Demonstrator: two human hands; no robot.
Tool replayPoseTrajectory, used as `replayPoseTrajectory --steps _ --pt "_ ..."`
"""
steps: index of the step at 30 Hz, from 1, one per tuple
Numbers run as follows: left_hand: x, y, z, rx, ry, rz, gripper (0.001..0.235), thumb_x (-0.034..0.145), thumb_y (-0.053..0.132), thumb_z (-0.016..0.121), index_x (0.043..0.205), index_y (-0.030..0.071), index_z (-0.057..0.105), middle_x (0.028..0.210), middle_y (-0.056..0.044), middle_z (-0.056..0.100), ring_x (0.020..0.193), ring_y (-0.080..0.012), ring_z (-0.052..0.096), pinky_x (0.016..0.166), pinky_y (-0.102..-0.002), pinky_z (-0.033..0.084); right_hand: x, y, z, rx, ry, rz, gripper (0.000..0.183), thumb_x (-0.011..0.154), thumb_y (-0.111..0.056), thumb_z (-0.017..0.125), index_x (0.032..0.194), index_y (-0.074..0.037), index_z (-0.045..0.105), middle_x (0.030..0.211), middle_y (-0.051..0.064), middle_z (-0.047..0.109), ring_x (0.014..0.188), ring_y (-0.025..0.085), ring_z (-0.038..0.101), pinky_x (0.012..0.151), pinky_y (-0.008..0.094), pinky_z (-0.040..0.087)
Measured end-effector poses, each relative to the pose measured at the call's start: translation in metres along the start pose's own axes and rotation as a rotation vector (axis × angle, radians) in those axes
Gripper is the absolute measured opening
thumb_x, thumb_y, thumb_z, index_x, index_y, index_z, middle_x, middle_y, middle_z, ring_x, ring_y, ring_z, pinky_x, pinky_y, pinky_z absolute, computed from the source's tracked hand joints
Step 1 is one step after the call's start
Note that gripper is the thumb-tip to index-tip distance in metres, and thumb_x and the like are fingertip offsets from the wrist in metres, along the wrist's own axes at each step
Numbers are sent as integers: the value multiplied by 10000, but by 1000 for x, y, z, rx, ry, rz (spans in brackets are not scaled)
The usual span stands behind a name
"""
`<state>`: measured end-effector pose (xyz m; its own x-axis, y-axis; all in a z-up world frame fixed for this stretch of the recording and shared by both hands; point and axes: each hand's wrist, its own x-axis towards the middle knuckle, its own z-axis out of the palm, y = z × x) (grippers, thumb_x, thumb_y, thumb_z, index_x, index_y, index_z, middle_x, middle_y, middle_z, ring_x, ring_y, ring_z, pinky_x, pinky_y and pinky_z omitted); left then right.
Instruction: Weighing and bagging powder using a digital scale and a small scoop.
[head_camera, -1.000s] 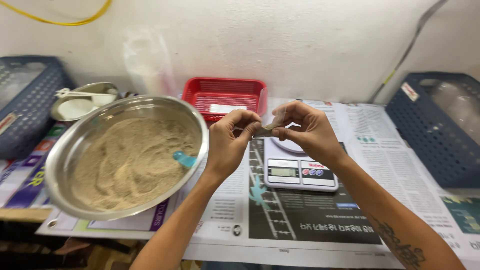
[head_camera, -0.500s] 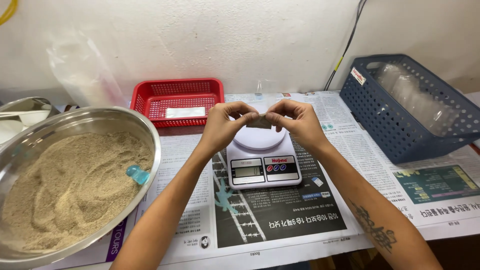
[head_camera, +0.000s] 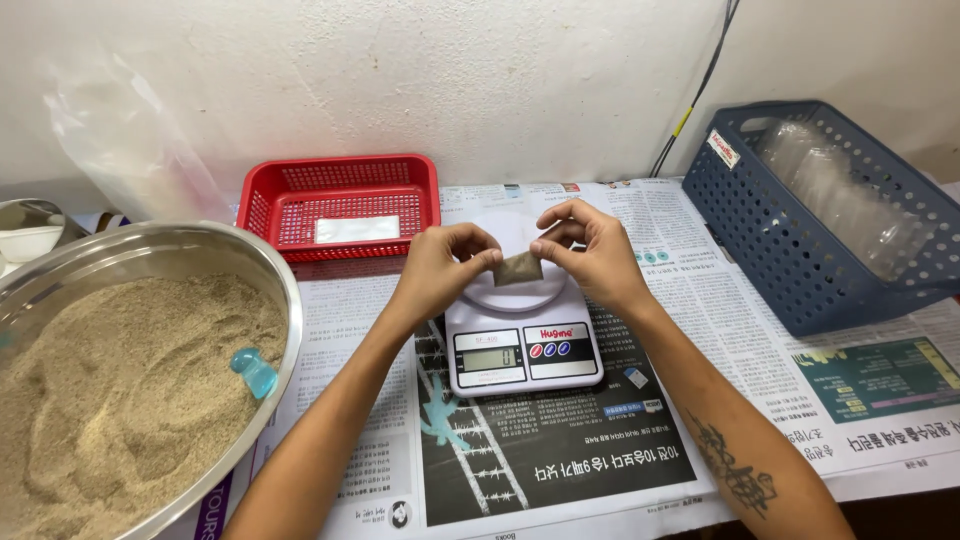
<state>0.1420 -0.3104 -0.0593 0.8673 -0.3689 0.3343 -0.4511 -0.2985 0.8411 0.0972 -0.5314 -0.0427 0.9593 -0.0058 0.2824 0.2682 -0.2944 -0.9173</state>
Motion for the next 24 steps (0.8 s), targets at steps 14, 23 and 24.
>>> replayPoseTrajectory --steps 14,23,24 --pt "-19 13 -9 306 78 -118 151 920 296 685 968 182 772 758 -34 716 799 -292 695 745 -443 565 -10 6 11 -308 34 -34 151 849 -135 821 927 -155 693 760 10 770 630 98 536 575 215 445" --pt "-26 3 -24 432 192 -117 154 979 335 628 1029 221 719 814 -30 712 810 -332 711 736 -517 572 -13 -1 15 -405 102 -122 104 869 -101 807 902 -131 713 747 52 747 607 152 567 564 258 477" --pt "-28 4 -25 444 195 -104 147 980 334 627 1030 225 712 823 -37 715 817 -349 714 730 -532 573 -14 -1 15 -418 124 -156 95 884 -104 803 909 -125 714 751 70 737 609 173 577 564 274 482"
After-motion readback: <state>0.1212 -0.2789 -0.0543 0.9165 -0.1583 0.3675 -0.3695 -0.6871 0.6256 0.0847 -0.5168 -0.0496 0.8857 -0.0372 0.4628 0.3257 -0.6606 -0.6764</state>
